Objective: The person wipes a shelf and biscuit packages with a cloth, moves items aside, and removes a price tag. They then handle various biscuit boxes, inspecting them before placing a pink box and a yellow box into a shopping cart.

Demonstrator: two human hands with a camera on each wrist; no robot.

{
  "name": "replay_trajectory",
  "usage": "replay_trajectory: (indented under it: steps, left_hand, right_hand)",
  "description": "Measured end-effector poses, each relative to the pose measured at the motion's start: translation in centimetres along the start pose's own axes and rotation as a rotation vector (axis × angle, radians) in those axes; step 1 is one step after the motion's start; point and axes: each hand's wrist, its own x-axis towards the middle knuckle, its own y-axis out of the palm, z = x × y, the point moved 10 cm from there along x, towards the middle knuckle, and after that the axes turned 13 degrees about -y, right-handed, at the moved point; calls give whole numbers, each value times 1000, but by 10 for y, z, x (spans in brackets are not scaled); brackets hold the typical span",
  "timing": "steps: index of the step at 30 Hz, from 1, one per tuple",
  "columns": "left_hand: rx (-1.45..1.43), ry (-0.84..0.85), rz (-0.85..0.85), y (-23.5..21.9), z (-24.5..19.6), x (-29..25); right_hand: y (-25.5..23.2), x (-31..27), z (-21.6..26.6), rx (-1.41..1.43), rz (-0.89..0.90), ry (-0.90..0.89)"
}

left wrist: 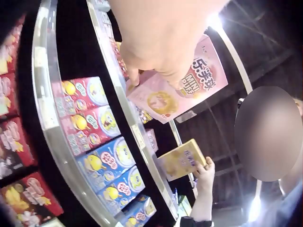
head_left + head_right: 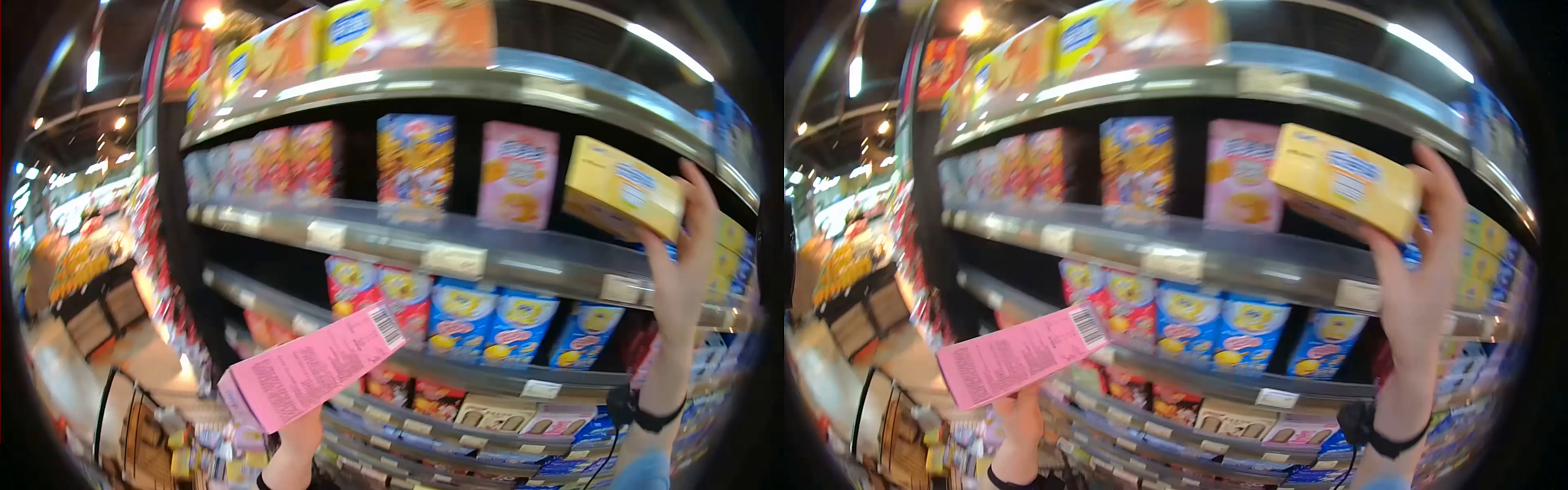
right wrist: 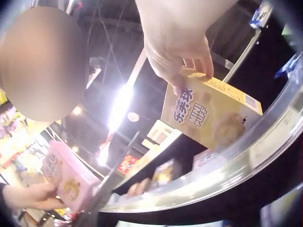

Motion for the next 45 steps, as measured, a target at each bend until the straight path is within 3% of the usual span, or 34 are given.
replay_trajectory:
  steps: [1,3,4,5,6,7,9,11,13,14,15,17,18,19,21,22,24,25,27,28,29,31,32,34,35,36,37,38,39,41,42,43,45]
  left_hand:
    - [34,-27,-62,-25,6,-5]
    - [371,37,-117,-67,9,-17]
    - [452,-34,-243,-128,12,-35]
    - [283,-178,-157,-154,29,-35]
    - [102,-311,-75,-178,43,-39]
    - [130,-339,-135,-208,43,-42]
    - [258,-360,-405,-284,40,-59]
    - [230,-381,-594,-358,57,-94]
    - [160,-569,-755,-410,73,-131]
    - [172,-585,-774,-428,76,-144]
    - [211,-710,-801,-446,88,-162]
    - [328,-929,-825,-475,107,-192]
    - [345,-943,-796,-478,111,-194]
    - [359,-958,-766,-480,116,-195]
    - [361,-974,-745,-487,129,-192]
    - [365,-960,-656,-485,135,-182]
    - [382,-1008,-515,-471,144,-160]
    - [387,-1050,-432,-475,166,-160]
    - [879,-992,-325,-481,179,-151]
    - [862,-1011,-163,-461,175,-134]
    - [863,-1003,-133,-458,181,-126]
    - [1122,-1194,228,-442,215,-134]
    - [1122,-1174,275,-435,223,-132]
    - [1126,-1191,347,-426,238,-133]
    - [1081,-1148,408,-415,242,-131]
    - [1196,-1084,606,-403,254,-130]
    - [1217,-1133,716,-408,287,-146]
    - [984,-958,615,-425,338,-163]
    - [405,-1128,394,-363,290,-121]
    - [1032,-719,764,-290,234,-86]
    - [1016,-615,854,-230,183,-50]
    - [773,-693,775,-219,195,-51]
    - [766,-749,784,-174,179,-35]
  right_hand:
    - [3,-8,16,33,-30,-4]
    - [16,-31,44,93,22,56]
    - [54,-60,76,141,124,40]
    - [66,-81,99,112,191,15]
    - [103,-96,125,450,312,41]
    - [142,-116,156,785,427,73]
    - [221,-176,189,863,654,272]
    - [288,-243,234,1115,772,665]
    - [341,-315,271,1124,829,643]
    - [363,-348,293,1131,862,685]
    - [381,-376,313,1133,891,727]
    - [413,-428,363,1283,979,1042]
    - [431,-454,376,1234,1030,1000]
    - [438,-452,399,1259,1112,1105]
    - [462,-473,429,1301,1256,1106]
    - [475,-491,438,1301,1257,1106]
    - [497,-492,426,1153,1004,948]
    - [500,-492,422,1146,995,954]
    - [498,-489,418,1247,1064,1020]
    - [486,-459,411,1160,1124,882]
    - [478,-445,397,1137,1107,896]
    - [461,-433,372,1115,1171,859]
    - [452,-424,355,1126,1071,882]
    - [428,-405,320,1056,1042,843]
    - [415,-388,299,1015,1030,784]
    - [398,-360,282,951,988,714]
    - [382,-333,266,868,942,639]
    - [365,-316,242,801,882,596]
    - [346,-292,221,784,811,647]
    - [305,-237,181,652,655,659]
    - [283,-214,159,539,548,575]
    - [262,-193,141,436,456,492]
    - [218,-144,115,230,321,369]
